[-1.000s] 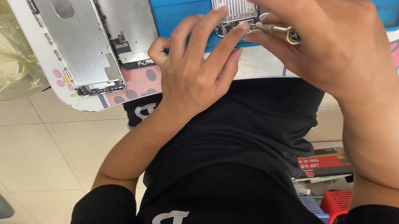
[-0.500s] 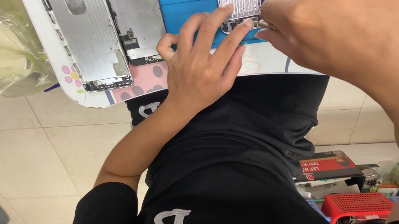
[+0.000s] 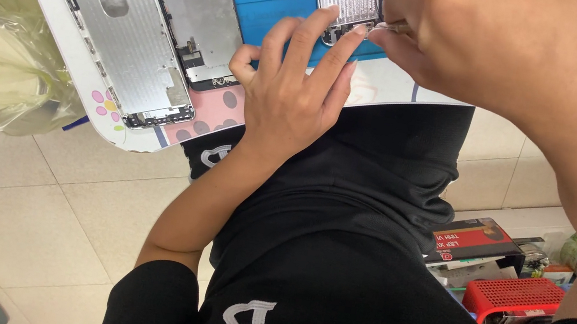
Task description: The recorder is disassembling and working on the internal components of mobile phones at a repair station.
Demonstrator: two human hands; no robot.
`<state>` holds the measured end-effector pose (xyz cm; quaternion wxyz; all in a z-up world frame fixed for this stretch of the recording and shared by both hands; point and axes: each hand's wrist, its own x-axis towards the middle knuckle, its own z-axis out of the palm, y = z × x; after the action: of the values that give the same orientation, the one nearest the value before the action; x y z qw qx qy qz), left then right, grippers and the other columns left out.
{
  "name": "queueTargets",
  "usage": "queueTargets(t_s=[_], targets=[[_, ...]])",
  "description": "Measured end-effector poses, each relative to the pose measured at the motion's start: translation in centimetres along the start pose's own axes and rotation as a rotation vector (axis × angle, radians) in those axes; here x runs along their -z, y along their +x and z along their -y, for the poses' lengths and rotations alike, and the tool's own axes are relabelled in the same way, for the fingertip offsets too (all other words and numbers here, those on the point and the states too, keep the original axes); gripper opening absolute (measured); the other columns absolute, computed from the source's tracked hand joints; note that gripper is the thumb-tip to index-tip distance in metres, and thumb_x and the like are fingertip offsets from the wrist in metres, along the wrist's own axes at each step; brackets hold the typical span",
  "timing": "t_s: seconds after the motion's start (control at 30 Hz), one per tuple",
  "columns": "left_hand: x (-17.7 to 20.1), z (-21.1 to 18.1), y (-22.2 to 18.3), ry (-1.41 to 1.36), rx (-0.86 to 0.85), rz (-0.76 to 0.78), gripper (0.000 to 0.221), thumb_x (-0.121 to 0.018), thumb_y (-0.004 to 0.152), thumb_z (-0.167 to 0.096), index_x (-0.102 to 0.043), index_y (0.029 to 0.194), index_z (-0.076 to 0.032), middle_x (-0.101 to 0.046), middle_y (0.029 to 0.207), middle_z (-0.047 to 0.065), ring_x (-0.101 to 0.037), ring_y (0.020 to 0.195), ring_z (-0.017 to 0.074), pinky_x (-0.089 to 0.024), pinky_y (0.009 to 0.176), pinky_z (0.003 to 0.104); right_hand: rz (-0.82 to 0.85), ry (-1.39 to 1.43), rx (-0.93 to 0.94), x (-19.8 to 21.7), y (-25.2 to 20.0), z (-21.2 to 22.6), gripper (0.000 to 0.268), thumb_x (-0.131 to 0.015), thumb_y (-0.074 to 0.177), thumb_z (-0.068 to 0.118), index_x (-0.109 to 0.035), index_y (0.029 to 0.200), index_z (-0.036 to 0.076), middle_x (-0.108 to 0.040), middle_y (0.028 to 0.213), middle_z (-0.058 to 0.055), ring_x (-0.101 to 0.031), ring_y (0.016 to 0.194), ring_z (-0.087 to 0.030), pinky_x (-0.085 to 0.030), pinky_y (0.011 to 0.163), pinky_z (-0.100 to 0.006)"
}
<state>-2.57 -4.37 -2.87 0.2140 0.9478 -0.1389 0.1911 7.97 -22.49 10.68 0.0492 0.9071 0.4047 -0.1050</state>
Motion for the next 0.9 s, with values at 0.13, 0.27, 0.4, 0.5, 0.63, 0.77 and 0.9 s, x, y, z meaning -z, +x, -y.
queueTargets(t_s=[0.13, 0.27, 0.4, 0.5, 0.63, 0.77, 0.9], targets=[[0.0, 0.0, -0.1, 0.000, -0.009, -0.005, 0.034, -0.072, 0.102, -0.025, -0.070, 0.136, -0.021, -0.055, 0.146, -0.001, -0.052, 0.126, 0.0200, -0.027, 0.097, 0.044, -0.110, 0.088, -0.075, -1.5, -0.8, 0.7, 0.030, -0.080, 0.098, 0.034, -0.077, 0.083, 0.009, -0.062, 0.056, -0.006, -0.062, 0.050, -0.022, -0.050, 0.048, -0.034], [0.2, -0.1, 0.0, -0.003, -0.008, -0.010, 0.034, -0.071, 0.103, -0.026, -0.069, 0.136, -0.022, -0.055, 0.146, -0.002, -0.052, 0.127, 0.0196, -0.028, 0.098, 0.044, -0.363, 0.197, -0.104, -2.9, -1.6, 2.1, 0.028, -0.081, 0.099, 0.024, -0.074, 0.080, 0.004, -0.062, 0.063, -0.007, -0.063, 0.064, -0.025, -0.052, 0.066, -0.035], [0.3, -0.1, 0.0, -0.002, -0.012, -0.008, 0.033, -0.071, 0.103, -0.025, -0.069, 0.136, -0.022, -0.056, 0.145, -0.002, -0.052, 0.126, 0.0191, -0.027, 0.098, 0.043, -0.380, 0.158, -0.195, -3.4, -2.0, 2.8, 0.035, -0.081, 0.101, 0.026, -0.073, 0.075, 0.004, -0.059, 0.064, -0.009, -0.060, 0.063, -0.027, -0.050, 0.067, -0.037], [0.3, 0.0, 0.0, -0.008, -0.017, -0.009, 0.034, -0.071, 0.103, -0.025, -0.069, 0.136, -0.021, -0.055, 0.144, -0.001, -0.052, 0.127, 0.0196, -0.027, 0.098, 0.043, -0.363, 0.063, -0.167, -3.1, -2.1, 2.6, 0.038, -0.080, 0.102, 0.031, -0.073, 0.074, 0.006, -0.056, 0.058, -0.007, -0.058, 0.062, -0.025, -0.049, 0.064, -0.034], [0.2, -0.1, -0.1, -0.005, -0.017, -0.012, 0.034, -0.072, 0.102, -0.025, -0.069, 0.136, -0.020, -0.055, 0.145, -0.002, -0.052, 0.128, 0.0198, -0.027, 0.099, 0.044, -0.383, 0.006, -0.129, -3.5, -1.9, 2.3, 0.039, -0.078, 0.105, 0.031, -0.072, 0.073, 0.010, -0.057, 0.060, -0.002, -0.057, 0.061, -0.019, -0.046, 0.061, -0.030], [0.1, -0.1, -0.3, -0.006, -0.011, -0.022, 0.034, -0.073, 0.101, -0.024, -0.070, 0.134, -0.020, -0.054, 0.145, -0.002, -0.051, 0.129, 0.0197, -0.027, 0.099, 0.044, -0.327, -0.116, -0.161, -3.8, -1.7, 2.4, 0.051, -0.074, 0.104, 0.043, -0.068, 0.066, 0.010, -0.053, 0.055, 0.000, -0.053, 0.052, -0.017, -0.043, 0.052, -0.029], [-0.1, 0.0, -0.4, -0.006, -0.005, -0.025, 0.032, -0.073, 0.100, -0.025, -0.071, 0.131, -0.019, -0.054, 0.145, -0.002, -0.052, 0.128, 0.0201, -0.028, 0.099, 0.044, -0.345, -0.034, -0.152, -2.6, -1.6, 2.7, 0.055, -0.084, 0.102, 0.051, -0.069, 0.069, 0.009, -0.056, 0.056, -0.001, -0.056, 0.051, -0.019, -0.046, 0.053, -0.031]])
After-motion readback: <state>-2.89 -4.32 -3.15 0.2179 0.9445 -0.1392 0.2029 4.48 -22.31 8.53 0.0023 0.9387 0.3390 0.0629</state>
